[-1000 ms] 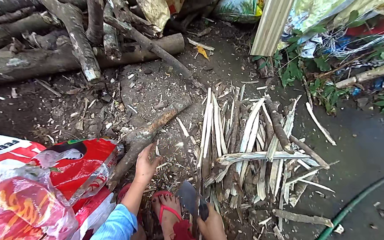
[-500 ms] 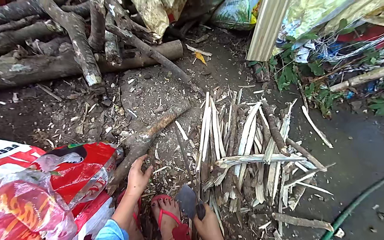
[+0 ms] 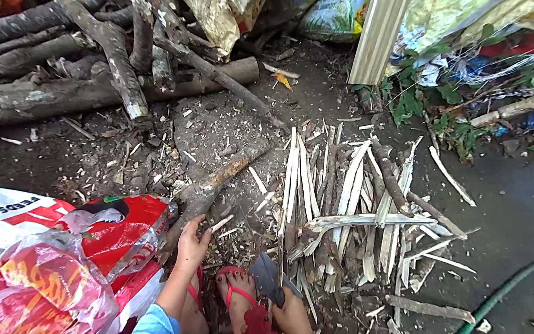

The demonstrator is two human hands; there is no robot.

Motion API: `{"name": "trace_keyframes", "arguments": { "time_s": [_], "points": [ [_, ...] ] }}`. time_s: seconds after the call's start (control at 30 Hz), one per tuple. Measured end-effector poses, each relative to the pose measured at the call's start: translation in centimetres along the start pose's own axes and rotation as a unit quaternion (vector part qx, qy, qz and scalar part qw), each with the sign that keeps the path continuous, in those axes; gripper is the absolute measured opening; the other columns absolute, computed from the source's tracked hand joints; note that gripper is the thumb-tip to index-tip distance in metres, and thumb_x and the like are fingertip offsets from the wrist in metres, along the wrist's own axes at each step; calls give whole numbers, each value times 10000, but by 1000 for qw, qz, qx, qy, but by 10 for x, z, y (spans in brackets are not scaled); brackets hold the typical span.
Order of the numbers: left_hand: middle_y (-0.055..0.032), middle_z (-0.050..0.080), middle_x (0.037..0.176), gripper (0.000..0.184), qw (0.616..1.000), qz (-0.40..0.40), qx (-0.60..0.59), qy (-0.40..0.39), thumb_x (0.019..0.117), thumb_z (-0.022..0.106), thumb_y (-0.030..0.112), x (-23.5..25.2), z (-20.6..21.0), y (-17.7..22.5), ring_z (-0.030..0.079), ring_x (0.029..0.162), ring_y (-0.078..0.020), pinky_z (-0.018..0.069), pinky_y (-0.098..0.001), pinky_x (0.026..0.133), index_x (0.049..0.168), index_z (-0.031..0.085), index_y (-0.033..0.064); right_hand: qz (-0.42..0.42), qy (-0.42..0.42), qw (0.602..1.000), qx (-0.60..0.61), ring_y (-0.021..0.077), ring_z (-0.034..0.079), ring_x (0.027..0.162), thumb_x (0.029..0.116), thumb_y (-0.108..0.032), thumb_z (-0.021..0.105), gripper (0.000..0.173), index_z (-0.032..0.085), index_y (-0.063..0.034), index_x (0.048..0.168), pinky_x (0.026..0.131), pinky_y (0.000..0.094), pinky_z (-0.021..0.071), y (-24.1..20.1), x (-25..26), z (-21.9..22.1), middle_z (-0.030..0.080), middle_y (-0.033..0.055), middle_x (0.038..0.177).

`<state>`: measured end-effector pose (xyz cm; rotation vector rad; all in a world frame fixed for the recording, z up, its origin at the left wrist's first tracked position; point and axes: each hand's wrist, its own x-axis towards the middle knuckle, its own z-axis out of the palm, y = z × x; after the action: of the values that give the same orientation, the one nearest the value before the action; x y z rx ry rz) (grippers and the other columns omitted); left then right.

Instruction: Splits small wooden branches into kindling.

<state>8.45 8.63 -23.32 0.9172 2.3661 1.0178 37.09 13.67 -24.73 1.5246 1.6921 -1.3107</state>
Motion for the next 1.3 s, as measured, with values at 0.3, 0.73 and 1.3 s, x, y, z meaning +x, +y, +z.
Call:
{"name": "trace_keyframes", "arguments": {
  "time_s": [0.3,0.73,1.3],
  "points": [
    [-239,633,1326,394,956,-139,131,-224,1032,625,193,28,23,-1,631,1233,-345,476,-481,1097,1347,596,-42,-60,85,988,111,406,703,896,840,-117,762,461,643,98,1230,858,587,541,12,-20,-7,710,274,956],
    [-225,644,1278,308,962,-115,-122,-213,1022,538,8,57,49,36,658,1153,-226,515,-364,1032,1315,568,-83,-76,114,974,182,315,664,731,797,-54,748,459,624,147,1190,737,514,553,20,-38,-17,674,240,842],
    [-286,572,1374,428,932,-124,41,-339,1064,480,120,109,133,85,596,1254,-415,469,-577,1053,1470,441,-10,-57,135,958,245,294,680,729,818,-69,743,465,602,161,1197,746,501,575,18,-45,-22,681,242,866]
  ]
}}
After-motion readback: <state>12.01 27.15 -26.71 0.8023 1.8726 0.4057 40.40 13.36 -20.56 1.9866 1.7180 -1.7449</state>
